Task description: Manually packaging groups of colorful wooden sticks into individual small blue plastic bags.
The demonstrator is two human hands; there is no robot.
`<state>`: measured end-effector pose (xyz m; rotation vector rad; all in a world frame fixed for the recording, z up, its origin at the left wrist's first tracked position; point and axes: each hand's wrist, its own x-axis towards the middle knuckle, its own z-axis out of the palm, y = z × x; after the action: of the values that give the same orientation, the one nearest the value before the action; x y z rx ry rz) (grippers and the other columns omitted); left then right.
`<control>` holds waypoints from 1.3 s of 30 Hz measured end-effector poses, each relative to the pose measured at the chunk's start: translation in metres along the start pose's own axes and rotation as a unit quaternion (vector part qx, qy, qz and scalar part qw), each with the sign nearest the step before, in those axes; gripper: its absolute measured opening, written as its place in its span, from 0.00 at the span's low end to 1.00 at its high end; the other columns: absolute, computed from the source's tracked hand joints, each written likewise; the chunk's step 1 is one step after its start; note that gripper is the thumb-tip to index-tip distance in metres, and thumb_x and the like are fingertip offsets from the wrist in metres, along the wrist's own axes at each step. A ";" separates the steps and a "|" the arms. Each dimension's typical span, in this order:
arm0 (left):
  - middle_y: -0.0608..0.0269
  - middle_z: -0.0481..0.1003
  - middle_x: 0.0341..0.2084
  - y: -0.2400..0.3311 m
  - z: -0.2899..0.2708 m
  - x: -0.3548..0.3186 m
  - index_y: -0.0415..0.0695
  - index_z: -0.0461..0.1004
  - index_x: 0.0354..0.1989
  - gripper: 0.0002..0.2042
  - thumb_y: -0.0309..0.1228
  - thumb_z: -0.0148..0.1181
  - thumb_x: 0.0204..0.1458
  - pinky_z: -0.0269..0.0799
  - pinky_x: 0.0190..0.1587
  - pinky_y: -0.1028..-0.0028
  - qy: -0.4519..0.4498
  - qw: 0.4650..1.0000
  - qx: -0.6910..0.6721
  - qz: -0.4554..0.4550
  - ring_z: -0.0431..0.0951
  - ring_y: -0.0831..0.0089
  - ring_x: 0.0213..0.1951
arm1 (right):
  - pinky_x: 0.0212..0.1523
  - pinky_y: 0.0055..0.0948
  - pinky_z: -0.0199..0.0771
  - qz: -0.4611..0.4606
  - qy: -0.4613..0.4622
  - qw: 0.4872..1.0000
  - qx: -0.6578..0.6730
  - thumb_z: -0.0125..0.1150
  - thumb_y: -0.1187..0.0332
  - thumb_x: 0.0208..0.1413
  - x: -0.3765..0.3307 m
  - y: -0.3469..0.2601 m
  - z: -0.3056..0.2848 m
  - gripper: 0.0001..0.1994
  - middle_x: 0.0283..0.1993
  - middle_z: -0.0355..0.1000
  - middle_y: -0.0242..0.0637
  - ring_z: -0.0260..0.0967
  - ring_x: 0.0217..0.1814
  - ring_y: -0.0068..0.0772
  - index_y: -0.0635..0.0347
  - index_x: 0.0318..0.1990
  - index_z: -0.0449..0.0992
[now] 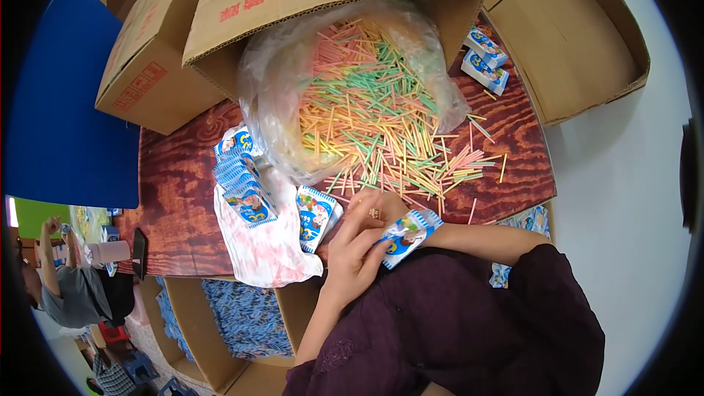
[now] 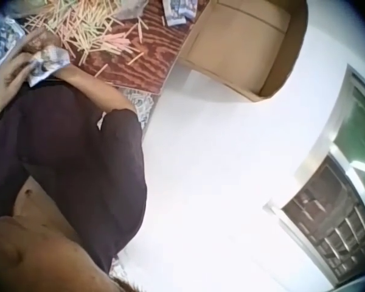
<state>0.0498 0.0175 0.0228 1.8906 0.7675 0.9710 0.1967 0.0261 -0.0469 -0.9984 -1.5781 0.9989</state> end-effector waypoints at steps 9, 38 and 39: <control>0.55 0.76 0.41 -0.002 0.002 -0.001 0.37 0.73 0.34 0.08 0.19 0.63 0.45 0.71 0.42 0.69 0.000 0.987 0.156 0.022 0.76 0.59 0.39 | 0.35 0.31 0.70 0.047 -0.030 0.998 -0.004 0.62 0.62 0.50 -0.006 0.000 -0.002 0.13 0.33 0.72 0.39 0.72 0.34 0.38 0.61 0.36 0.71; 0.65 0.69 0.34 -0.030 -0.030 -0.021 0.31 0.76 0.36 0.06 0.21 0.54 0.57 0.63 0.40 0.80 0.171 0.958 -0.129 -0.191 0.68 0.79 0.36 | 0.37 0.31 0.70 0.191 -0.024 0.978 0.075 0.55 0.69 0.60 -0.014 -0.028 -0.032 0.07 0.28 0.71 0.35 0.69 0.30 0.32 0.62 0.33 0.75; 0.65 0.69 0.33 -0.030 -0.032 -0.023 0.31 0.76 0.36 0.05 0.21 0.55 0.57 0.63 0.40 0.80 0.151 0.962 -0.122 -0.191 0.68 0.79 0.35 | 0.37 0.31 0.71 0.204 0.013 0.964 0.171 0.53 0.67 0.63 -0.010 -0.029 -0.035 0.09 0.28 0.72 0.36 0.71 0.30 0.32 0.63 0.35 0.74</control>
<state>0.0075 0.0257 -0.0003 1.3328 1.0925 1.0600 0.2289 0.0116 -0.0168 -1.1047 -1.1420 1.4770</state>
